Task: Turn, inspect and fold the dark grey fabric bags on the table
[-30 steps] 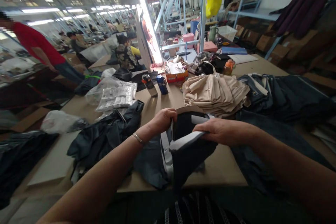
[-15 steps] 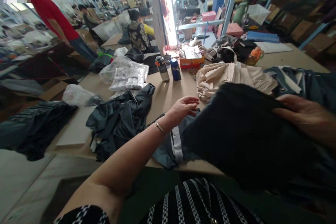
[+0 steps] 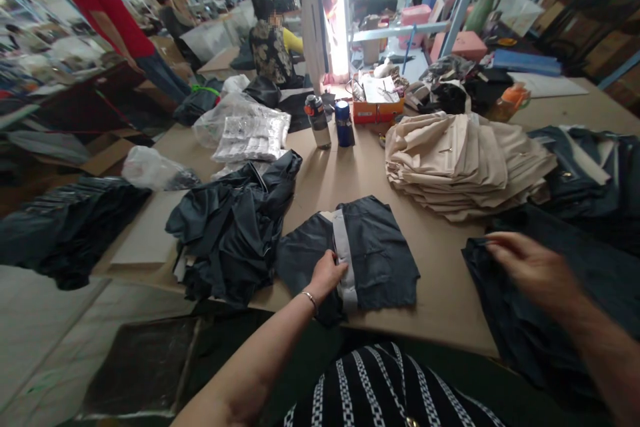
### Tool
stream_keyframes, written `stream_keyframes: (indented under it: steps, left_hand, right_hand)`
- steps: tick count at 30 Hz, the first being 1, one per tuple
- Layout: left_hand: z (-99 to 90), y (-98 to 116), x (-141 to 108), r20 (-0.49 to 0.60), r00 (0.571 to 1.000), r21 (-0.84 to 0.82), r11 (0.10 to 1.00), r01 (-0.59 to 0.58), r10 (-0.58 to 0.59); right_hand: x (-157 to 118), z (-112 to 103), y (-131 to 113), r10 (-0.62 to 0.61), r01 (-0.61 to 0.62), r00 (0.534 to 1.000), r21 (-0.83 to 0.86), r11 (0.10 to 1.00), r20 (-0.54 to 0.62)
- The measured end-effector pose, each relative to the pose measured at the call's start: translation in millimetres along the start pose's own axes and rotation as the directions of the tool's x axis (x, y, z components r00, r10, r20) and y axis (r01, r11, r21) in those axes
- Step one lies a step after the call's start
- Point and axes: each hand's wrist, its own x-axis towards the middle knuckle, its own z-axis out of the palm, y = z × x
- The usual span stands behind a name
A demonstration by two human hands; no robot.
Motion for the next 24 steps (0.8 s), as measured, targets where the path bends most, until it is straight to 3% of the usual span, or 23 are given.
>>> stream_keyframes:
  steps: [1,2,3,4,6,7,9,12,16,20,24]
  left_hand:
    - [3.1,-1.2,0.8,0.002,1.0,-0.015,1.0,0.001,-0.001]
    - [5.2,-2.4,1.4,0.005,1.0,-0.037,0.999,0.001,-0.001]
    - [6.3,-3.8,1.7,0.012,1.0,-0.067,0.998,0.003,-0.002]
    - [6.9,-5.2,1.6,0.024,1.0,-0.103,0.995,0.007,-0.004]
    - [7.3,-8.3,-0.4,0.061,0.998,-0.185,0.982,0.02,-0.008]
    - [7.4,-9.7,-2.1,0.082,0.997,-0.227,0.973,0.031,-0.012]
    - [7.7,-11.9,-6.8,0.12,0.992,-0.302,0.951,0.064,-0.029]
    - [6.2,-12.8,-14.5,0.147,0.986,-0.404,0.905,0.132,-0.078]
    - [-1.9,-3.8,-22.4,0.129,0.983,-0.538,0.823,0.183,-0.134]
    - [-6.9,22.0,-32.3,0.22,0.975,-0.648,0.741,0.177,-0.04]
    - [-3.4,51.7,-42.9,0.335,0.939,-0.75,0.626,0.213,0.082]
  right_hand:
    - [1.9,40.1,-13.3,-0.055,0.052,0.982,0.022,0.998,0.179]
    - [2.9,82.7,-28.3,-0.132,0.121,0.917,0.052,0.991,0.375]
    - [3.3,125.2,-43.4,-0.174,0.166,0.852,0.06,0.984,0.493]
    - [3.6,165.0,-57.5,-0.169,0.167,0.833,0.053,0.985,0.527]
    - [5.2,228.6,-78.5,-0.094,0.112,0.837,-0.001,0.994,0.539]
    - [7.4,250.3,-84.4,-0.055,0.08,0.85,-0.024,0.997,0.524]
    - [14.4,273.8,-87.8,0.002,0.026,0.864,-0.048,0.999,0.504]
    - [27.7,272.8,-81.5,0.036,-0.043,0.856,0.002,0.999,0.515]
    - [33.0,241.3,-73.7,-0.019,-0.155,0.814,0.249,0.956,0.58]
    - [17.4,208.9,-71.6,-0.058,-0.302,0.782,0.458,0.836,0.62]
    - [5.6,191.5,-67.5,-0.069,-0.366,0.774,0.533,0.763,0.63]
